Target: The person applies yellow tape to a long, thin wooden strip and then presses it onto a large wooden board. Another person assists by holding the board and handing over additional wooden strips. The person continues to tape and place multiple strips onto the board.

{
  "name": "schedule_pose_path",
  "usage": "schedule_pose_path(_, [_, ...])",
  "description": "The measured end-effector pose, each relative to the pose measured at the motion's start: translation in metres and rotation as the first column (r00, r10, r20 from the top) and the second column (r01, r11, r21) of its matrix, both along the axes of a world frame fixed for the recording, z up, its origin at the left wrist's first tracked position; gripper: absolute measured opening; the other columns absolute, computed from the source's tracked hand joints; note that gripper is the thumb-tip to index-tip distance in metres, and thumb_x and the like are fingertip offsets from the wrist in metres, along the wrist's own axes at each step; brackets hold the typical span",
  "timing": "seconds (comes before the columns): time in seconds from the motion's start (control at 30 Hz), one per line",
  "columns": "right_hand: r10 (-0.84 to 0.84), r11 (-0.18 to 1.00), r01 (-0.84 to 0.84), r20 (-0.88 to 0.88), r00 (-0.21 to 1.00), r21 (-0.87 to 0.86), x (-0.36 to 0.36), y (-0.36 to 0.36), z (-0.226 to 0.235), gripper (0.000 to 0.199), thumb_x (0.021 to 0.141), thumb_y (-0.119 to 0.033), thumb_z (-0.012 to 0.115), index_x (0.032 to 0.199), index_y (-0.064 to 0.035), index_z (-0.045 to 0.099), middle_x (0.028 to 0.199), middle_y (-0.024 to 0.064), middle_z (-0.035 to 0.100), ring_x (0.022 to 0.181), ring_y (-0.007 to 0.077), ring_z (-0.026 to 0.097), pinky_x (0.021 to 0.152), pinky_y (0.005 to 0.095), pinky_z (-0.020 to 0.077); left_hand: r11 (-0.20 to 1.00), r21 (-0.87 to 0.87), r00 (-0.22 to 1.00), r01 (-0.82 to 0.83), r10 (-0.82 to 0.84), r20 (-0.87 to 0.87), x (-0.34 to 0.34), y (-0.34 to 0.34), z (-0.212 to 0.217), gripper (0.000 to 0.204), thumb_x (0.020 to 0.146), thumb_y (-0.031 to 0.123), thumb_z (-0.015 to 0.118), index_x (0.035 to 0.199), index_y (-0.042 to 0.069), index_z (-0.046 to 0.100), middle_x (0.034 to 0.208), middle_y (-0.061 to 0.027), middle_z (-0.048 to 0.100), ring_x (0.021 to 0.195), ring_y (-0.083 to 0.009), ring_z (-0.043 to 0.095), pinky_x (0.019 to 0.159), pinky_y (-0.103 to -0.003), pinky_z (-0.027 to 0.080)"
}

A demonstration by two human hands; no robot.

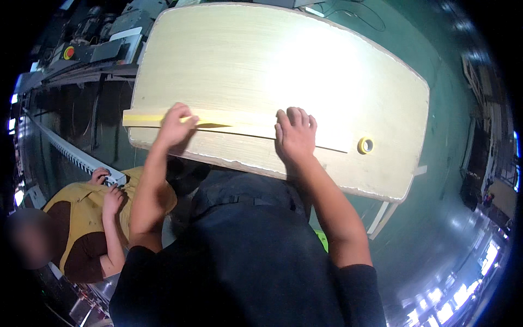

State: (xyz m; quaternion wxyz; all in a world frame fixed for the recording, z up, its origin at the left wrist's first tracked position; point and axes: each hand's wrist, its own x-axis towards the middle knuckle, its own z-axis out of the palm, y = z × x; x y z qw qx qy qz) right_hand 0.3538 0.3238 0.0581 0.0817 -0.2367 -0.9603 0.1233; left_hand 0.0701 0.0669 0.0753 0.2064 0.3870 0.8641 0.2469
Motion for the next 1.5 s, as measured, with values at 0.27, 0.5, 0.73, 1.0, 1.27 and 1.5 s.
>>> schedule_pose_path(0.27, [0.015,0.999,-0.017,0.048,0.999,0.040,-0.001,0.005,-0.009,0.036,0.100,-0.027,0.061,0.135,-0.0180,0.063,0.138,0.0132,0.056,0.137,0.0339,0.047,0.116,0.0525,0.0323,0.758,0.250,0.796,-0.603,0.555,0.241,-0.119,-0.157,0.032,0.016,0.095,0.005,0.072,0.110,0.003,0.067,0.103,-0.0045,0.068,0.099,-0.0133,0.065,0.090,-0.031,0.054])
schedule_pose_path(0.5, [0.000,0.999,0.005,0.098,0.995,-0.052,0.000,0.011,-0.016,0.039,0.100,-0.022,0.064,0.138,-0.0163,0.063,0.143,0.0171,0.054,0.136,0.0372,0.048,0.116,0.0534,0.0339,0.481,0.371,0.604,-0.794,0.692,0.395,-0.134,-0.197,0.001,0.018,0.088,-0.006,0.054,0.094,0.004,0.068,0.086,-0.0026,0.070,0.083,-0.0123,0.066,0.080,-0.027,0.053])
schedule_pose_path(0.73, [-0.008,0.999,0.005,0.058,0.998,0.051,0.002,0.010,-0.035,0.040,0.100,-0.024,0.061,0.139,-0.0164,0.063,0.143,0.0145,0.055,0.138,0.0347,0.048,0.116,0.0518,0.0332,0.766,0.170,0.720,-0.621,0.642,-0.264,-0.160,-0.207,-0.051,0.027,0.087,0.028,0.079,0.107,0.011,0.077,0.099,-0.0124,0.074,0.095,-0.0306,0.072,0.088,-0.042,0.056])
schedule_pose_path(1.0, [-0.002,0.995,-0.006,0.075,0.997,0.104,0.002,0.010,-0.042,0.043,0.100,-0.027,0.055,0.142,-0.0167,0.060,0.144,0.0144,0.055,0.140,0.0351,0.046,0.116,0.0525,0.0321,0.800,0.218,0.790,-0.559,0.593,-0.153,-0.176,-0.207,-0.066,0.020,0.090,0.014,0.075,0.109,0.006,0.077,0.102,-0.0118,0.077,0.097,-0.0267,0.075,0.088,-0.036,0.057])
schedule_pose_path(1.27, [-0.018,0.997,0.014,0.049,0.999,0.081,0.003,0.008,-0.041,0.042,0.098,-0.024,0.058,0.139,-0.0170,0.062,0.142,0.0150,0.056,0.137,0.0360,0.048,0.115,0.0531,0.0335,0.854,0.158,0.826,-0.496,0.520,-0.217,-0.186,-0.206,-0.062,0.018,0.093,0.015,0.074,0.109,0.007,0.076,0.105,-0.0131,0.077,0.099,-0.0318,0.074,0.088,-0.040,0.057])
schedule_pose_path(1.5, [-0.049,0.996,0.047,0.036,0.998,0.071,-0.006,0.008,-0.031,0.041,0.090,-0.026,0.062,0.130,-0.0198,0.067,0.136,0.0119,0.057,0.133,0.0356,0.050,0.114,0.0531,0.0357,0.879,0.101,0.847,-0.466,0.476,-0.237,-0.187,-0.216,-0.067,0.017,0.095,0.016,0.072,0.108,0.006,0.075,0.107,-0.0143,0.076,0.102,-0.0336,0.074,0.091,-0.041,0.057])
